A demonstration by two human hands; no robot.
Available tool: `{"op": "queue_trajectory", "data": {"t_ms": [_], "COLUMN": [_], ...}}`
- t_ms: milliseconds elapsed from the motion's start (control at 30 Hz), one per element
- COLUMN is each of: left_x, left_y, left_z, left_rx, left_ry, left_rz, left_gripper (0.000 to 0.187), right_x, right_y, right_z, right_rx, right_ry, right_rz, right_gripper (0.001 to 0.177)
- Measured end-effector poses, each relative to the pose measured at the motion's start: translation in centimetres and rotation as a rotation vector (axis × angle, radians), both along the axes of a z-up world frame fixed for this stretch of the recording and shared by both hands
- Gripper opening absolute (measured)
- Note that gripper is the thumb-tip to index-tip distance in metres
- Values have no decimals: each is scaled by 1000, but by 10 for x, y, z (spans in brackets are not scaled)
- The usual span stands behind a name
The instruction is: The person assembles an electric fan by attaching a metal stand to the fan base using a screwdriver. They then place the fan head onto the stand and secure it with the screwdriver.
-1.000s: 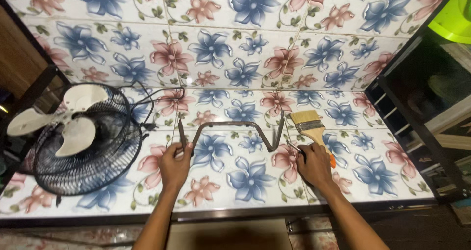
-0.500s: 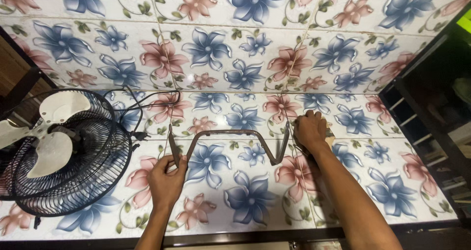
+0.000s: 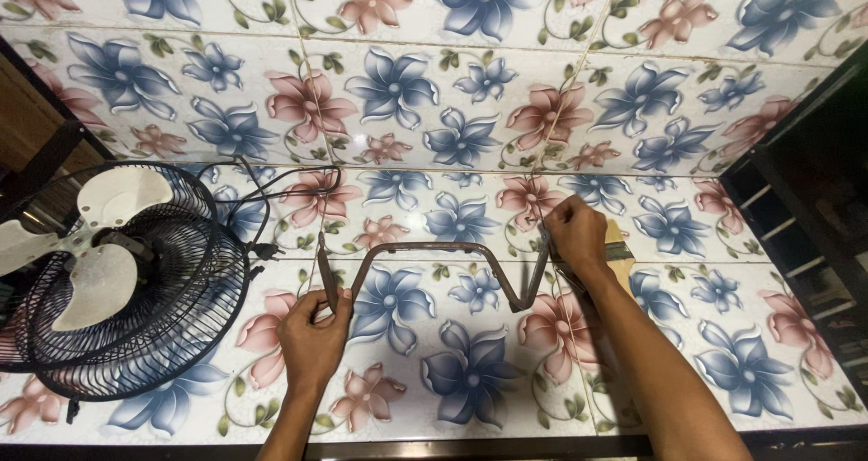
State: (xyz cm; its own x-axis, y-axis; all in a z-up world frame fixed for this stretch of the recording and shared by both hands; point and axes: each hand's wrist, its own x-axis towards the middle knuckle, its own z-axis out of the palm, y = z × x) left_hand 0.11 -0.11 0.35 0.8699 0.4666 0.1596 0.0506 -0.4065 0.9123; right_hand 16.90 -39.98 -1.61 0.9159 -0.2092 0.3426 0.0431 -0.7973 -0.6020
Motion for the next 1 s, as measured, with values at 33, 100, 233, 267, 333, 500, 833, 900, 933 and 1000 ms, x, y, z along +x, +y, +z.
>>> {"op": "queue_trajectory", "data": {"t_ms": [33,100,233,267,333,500,833,900,933,1000], "left_x": [0,1,0,1,1,1,2,2,1,1], "left_y": [0,1,1,1,1,1,2,2,3,3], "left_z": [1,2,0,1,3,5,6,5,4,3], "left_rx": [-11,9,37,25,0,-23,-55,-55,-54,3], "left_ry": [15,17,-79,-54,-2,7,2,-18,-25,-99], "left_rz": [2,-8,-14,-13,-9,-18,-22,-33,-36,-50], "left_gripper": [24,24,23,23,24,23,23,22,22,20], "right_x": [0,-3,-6,-4,6,14,5,9,14,19], "right_y": [3,5,11,11,3,-6,19,27,34,38], "right_z": [0,1,1,1,6,-4,-4,-9,-14,-24], "right_rx": [-59,-98,-236,-323,-316,-360,-255,-231,-257,-241], "right_ry": [-1,-39,-270,-353,-139,29,-14,-98,-143,-175], "right_rz": [40,77,116,122,245,305,333,415,467,495], "right_gripper": [15,13,13,15,21,23,22,21,21,22]}}
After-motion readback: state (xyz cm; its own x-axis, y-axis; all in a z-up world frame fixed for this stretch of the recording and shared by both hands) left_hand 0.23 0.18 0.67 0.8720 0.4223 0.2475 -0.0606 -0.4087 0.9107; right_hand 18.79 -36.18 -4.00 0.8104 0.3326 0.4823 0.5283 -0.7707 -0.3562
